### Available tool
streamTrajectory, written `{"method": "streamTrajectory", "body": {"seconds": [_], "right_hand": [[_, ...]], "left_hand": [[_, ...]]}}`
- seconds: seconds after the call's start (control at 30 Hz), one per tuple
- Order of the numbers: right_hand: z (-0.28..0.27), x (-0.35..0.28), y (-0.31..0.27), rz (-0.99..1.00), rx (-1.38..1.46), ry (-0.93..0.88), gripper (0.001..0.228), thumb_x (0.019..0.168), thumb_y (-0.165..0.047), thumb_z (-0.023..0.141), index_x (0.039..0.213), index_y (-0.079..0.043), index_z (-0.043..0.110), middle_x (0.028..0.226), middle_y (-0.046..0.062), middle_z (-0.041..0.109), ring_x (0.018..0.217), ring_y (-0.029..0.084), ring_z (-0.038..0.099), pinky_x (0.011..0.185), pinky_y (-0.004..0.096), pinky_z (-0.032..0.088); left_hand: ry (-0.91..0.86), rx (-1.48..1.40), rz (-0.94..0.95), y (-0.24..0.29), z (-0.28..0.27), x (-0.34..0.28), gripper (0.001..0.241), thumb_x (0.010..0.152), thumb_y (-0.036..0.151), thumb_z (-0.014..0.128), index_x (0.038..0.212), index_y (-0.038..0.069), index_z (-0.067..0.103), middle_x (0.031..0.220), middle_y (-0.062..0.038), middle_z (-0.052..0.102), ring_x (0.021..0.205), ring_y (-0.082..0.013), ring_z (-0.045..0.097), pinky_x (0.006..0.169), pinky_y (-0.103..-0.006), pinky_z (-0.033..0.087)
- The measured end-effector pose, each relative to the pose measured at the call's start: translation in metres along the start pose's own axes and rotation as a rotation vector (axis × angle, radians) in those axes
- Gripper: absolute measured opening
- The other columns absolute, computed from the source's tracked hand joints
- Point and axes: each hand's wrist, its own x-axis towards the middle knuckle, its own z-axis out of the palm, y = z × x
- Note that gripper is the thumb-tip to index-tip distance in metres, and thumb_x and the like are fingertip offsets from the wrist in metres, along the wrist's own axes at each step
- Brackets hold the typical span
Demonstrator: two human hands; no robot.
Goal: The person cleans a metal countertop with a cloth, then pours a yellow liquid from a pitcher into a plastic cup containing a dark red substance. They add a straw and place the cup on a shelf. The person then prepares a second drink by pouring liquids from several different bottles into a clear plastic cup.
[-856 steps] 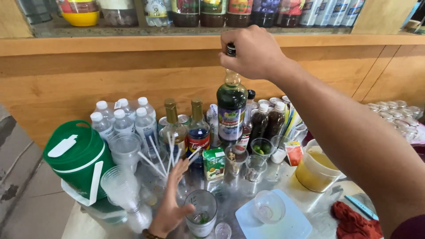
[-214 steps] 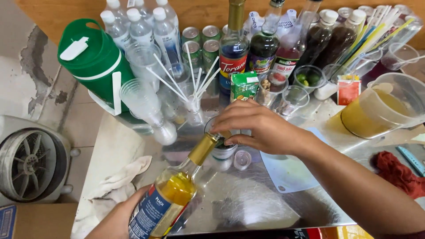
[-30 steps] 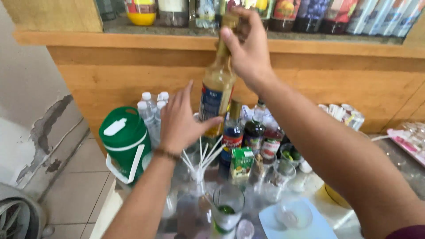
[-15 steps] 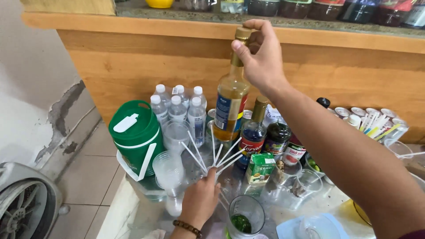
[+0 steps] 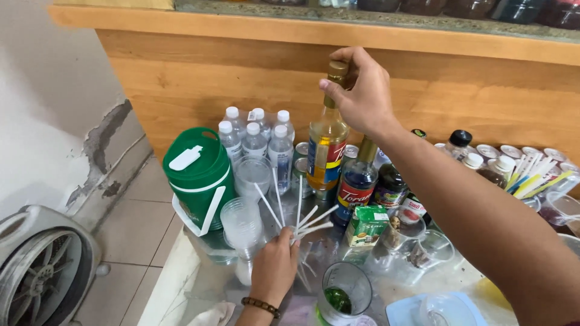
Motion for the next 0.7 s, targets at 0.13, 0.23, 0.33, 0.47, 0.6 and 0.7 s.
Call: {"method": "streamTrajectory", "body": {"seconds": [0.13,0.23,0.33,0.47,0.6,0.7], "right_hand": [[-0.003,-0.005,-0.009,0.054,0.017,0.016,0.039,0.088,-0.013,0.088,0.117,-0.008,0.063,0.102,0.004,0.069,0.079,0.014,0.06,0.068,0.028,0.058],[0.001,-0.007,-0.011,0.136,0.0,-0.066,0.038,0.087,-0.012,0.084,0.118,-0.007,0.061,0.107,0.007,0.069,0.088,0.017,0.065,0.074,0.027,0.059],[0.01,-0.016,-0.016,0.248,-0.005,-0.149,0.041,0.088,-0.013,0.08,0.122,-0.006,0.059,0.117,0.01,0.07,0.102,0.022,0.072,0.088,0.032,0.064],[0.021,-0.035,-0.004,0.249,-0.085,-0.185,0.044,0.083,-0.024,0.089,0.114,-0.011,0.06,0.107,0.007,0.074,0.096,0.022,0.072,0.083,0.035,0.06],[0.025,-0.045,-0.002,0.277,-0.381,-0.326,0.039,0.085,-0.032,0.088,0.106,-0.016,0.058,0.097,0.002,0.072,0.087,0.022,0.066,0.071,0.044,0.053],[0.027,-0.045,0.002,0.21,-0.484,-0.377,0.032,0.087,-0.027,0.08,0.105,-0.015,0.057,0.098,0.005,0.072,0.086,0.027,0.066,0.073,0.048,0.053]], "left_hand": [[0.066,-0.014,0.026,-0.005,0.007,0.001,0.02,0.102,0.028,0.059,0.117,0.014,0.059,0.079,-0.01,0.073,0.063,-0.0274,0.072,0.047,-0.0396,0.058],[0.049,0.001,-0.012,-0.002,0.005,0.001,0.022,0.102,0.029,0.059,0.118,0.014,0.06,0.083,-0.011,0.073,0.068,-0.0301,0.072,0.053,-0.0428,0.06],[0.05,-0.019,-0.01,0.002,-0.001,0.0,0.019,0.101,0.026,0.062,0.116,0.015,0.06,0.081,-0.009,0.073,0.07,-0.0282,0.073,0.053,-0.0418,0.06],[0.102,-0.044,0.034,-0.001,-0.003,-0.002,0.018,0.1,0.025,0.063,0.113,0.013,0.059,0.08,-0.009,0.073,0.066,-0.0282,0.072,0.05,-0.0411,0.059],[-0.062,-0.049,-0.039,0.008,-0.027,-0.012,0.041,0.101,0.032,0.061,0.138,0.022,0.047,0.073,-0.007,0.067,0.062,-0.0272,0.067,0.048,-0.0398,0.053],[-0.129,-0.074,-0.081,0.008,-0.04,-0.027,0.051,0.1,0.036,0.06,0.146,0.024,0.044,0.077,-0.004,0.068,0.067,-0.0269,0.067,0.055,-0.0422,0.054]]}}
